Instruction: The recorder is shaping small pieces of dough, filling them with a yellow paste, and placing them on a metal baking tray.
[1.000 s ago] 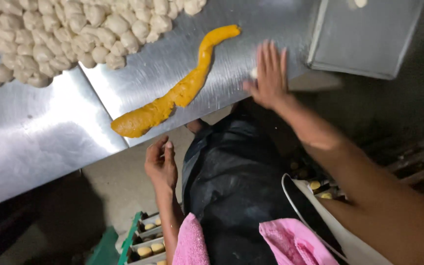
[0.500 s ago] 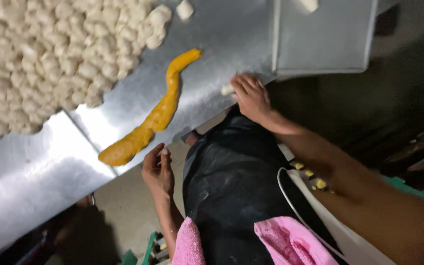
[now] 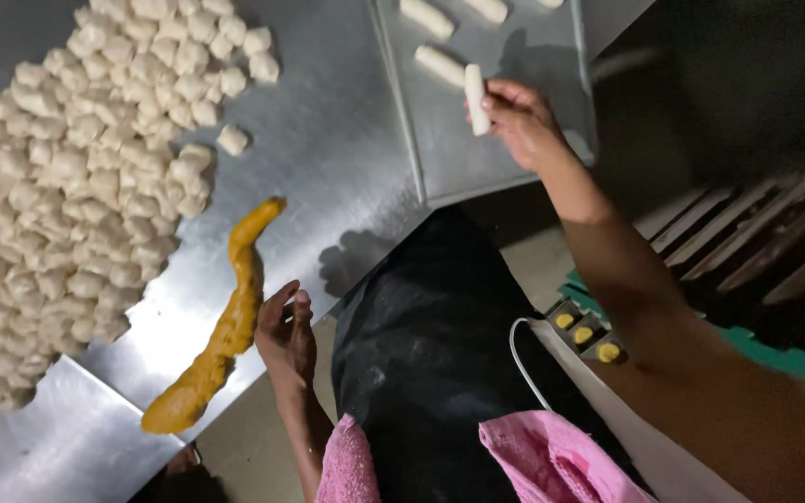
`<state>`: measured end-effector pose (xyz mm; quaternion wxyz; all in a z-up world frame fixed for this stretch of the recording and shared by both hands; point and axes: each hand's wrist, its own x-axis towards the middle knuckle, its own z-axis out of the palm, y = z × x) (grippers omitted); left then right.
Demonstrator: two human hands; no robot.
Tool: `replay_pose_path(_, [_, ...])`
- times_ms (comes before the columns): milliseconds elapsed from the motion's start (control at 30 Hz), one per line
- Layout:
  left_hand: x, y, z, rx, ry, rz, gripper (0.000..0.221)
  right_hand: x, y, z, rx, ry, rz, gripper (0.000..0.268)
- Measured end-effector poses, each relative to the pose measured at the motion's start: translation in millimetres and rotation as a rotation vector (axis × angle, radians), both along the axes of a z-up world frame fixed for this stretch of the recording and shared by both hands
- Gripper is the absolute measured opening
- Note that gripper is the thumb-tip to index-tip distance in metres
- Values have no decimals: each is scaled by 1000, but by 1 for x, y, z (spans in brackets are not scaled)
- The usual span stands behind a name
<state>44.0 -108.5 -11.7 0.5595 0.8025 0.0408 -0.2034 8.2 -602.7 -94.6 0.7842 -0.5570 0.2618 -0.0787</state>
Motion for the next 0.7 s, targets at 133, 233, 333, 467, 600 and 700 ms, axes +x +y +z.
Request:
replay_pose_path(133, [0, -38, 5, 56, 73, 27, 53, 20, -40, -19, -675, 59, -68, 33])
replay_pose_path(233, [-6, -54, 15, 135, 179, 66, 53, 27, -49, -31, -1215, -6, -33, 31])
replay_pose_path(333, [-7, -60, 25, 108, 78, 17, 48, 38, -26, -2, -1621, -41, -13, 26])
replay_pose_path(467, [-16, -52, 21, 175, 67, 84, 41, 51, 9, 27, -1728, -17, 48, 34])
replay_pose_path(600, [-21, -43, 22, 137, 2, 159, 35, 70, 22, -2, -1673, -103, 140, 32])
replay_pose_path(700, [-10, -27, 35, 130, -30, 134, 31, 72, 27, 7, -1634, -128, 108, 28])
